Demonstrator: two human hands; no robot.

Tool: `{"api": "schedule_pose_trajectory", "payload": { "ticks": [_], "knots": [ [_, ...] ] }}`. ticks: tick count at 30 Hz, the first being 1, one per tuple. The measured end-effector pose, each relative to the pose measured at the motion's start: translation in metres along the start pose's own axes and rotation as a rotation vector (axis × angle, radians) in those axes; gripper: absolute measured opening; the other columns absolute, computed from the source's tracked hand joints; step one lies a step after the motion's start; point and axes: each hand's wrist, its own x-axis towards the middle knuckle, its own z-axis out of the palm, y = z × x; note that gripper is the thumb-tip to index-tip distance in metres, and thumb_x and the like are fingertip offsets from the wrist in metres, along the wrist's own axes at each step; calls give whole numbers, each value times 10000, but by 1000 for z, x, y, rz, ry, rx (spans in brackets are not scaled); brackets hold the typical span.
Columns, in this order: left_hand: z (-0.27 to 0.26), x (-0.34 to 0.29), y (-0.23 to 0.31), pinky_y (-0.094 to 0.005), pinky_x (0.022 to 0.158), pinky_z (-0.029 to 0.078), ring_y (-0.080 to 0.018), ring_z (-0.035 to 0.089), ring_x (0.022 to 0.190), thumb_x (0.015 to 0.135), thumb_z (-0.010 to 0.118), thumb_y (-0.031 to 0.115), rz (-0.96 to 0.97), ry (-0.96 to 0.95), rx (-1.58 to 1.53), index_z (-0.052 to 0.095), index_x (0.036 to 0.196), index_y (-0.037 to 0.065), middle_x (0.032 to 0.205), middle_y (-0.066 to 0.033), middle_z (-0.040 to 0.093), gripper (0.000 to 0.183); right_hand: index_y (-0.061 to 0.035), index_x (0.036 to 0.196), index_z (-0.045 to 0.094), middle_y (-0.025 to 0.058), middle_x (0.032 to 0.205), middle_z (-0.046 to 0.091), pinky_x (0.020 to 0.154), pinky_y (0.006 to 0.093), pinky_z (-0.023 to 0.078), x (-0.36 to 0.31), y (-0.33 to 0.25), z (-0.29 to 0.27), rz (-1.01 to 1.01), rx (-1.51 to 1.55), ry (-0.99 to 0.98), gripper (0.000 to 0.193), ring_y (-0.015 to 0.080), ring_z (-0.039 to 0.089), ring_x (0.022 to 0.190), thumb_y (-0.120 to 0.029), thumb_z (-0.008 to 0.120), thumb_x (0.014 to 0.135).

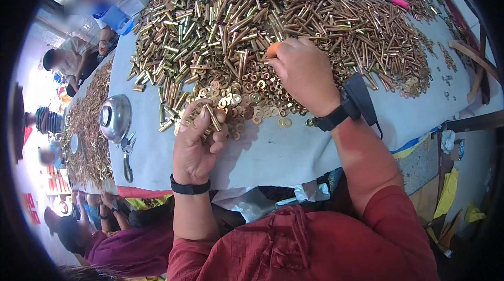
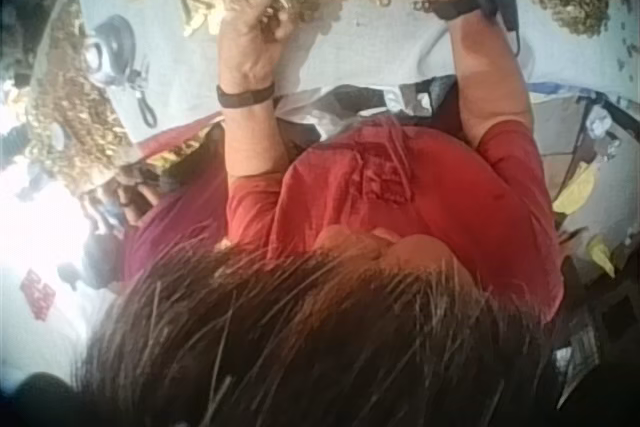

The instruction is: The person sorts and assembles small brass washers, metal casings, and small pins by hand on a work table.

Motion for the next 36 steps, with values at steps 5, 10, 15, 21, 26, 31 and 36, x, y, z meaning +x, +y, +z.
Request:
{"api": "schedule_pose_trajectory", "payload": {
  "ticks": [5, 10, 15, 21, 26, 31, 36],
  "knots": [
    [4, 1, -2, -243, 532, 521, -166, 624, 646, 930, 645, 101, 64, 6, 43, 561, 1134, 38, 922, -114, 675, 229, -67, 931, 680, 99, 856, 669, 745, 396, 499, 3, -1, -2, -17, 68, 153, 117, 303, 615, 847, -116, 679, 825],
    [3, 2, -1, -261, 554, 564, -181, 661, 693, 935, 626, 82, 137, 47, 70, 570, 1121, -10, 952, -125, 685, 216, -39, 984, 682, 97, 855, 694, 690, 311, 519, -1, -30, -16, 149, 474, 22, 132, 222, 668, 760, -76, 659, 859],
    [2, 2, 2, -260, 574, 585, -192, 685, 741, 939, 612, 84, 194, 34, -5, 519, 1223, -22, 984, -133, 679, 317, -25, 1005, 657, 43, 764, 670, 610, 250, 497, -20, -60, -21, 164, 775, -138, 138, 80, 608, 672, -75, 679, 878],
    [-1, 2, 1, -261, 542, 546, -193, 687, 763, 936, 623, 91, 211, 25, -20, 470, 1270, 22, 1019, -131, 664, 373, -36, 962, 646, 44, 746, 654, 567, 251, 485, -31, -71, -12, 150, 770, -113, 113, 99, 602, 613, -65, 689, 862],
    [0, 1, -1, -246, 569, 504, -153, 648, 788, 947, 613, 114, 249, 119, 24, 528, 1158, 67, 976, -76, 653, 232, -47, 952, 649, 56, 741, 651, 561, 261, 483, -34, -75, -10, 117, 747, -50, 105, 120, 596, 594, -68, 692, 858],
    [3, 4, -7, -244, 548, 502, -160, 653, 774, 948, 611, 108, 267, 102, -1, 508, 1146, 62, 998, -105, 654, 229, -55, 963, 648, 68, 758, 664, 583, 277, 506, -41, -75, 2, 140, 735, -22, 124, 141, 633, 627, -75, 701, 853],
    [0, 5, -4, -221, 490, 430, -110, 548, 621, 944, 618, 102, 240, 98, 58, 489, 1146, 30, 987, -119, 658, 250, -64, 1041, 620, 74, 766, 679, 617, 292, 524, -41, -79, 10, 97, 799, -140, 227, 162, 668, 681, -80, 720, 838]
  ]
}}
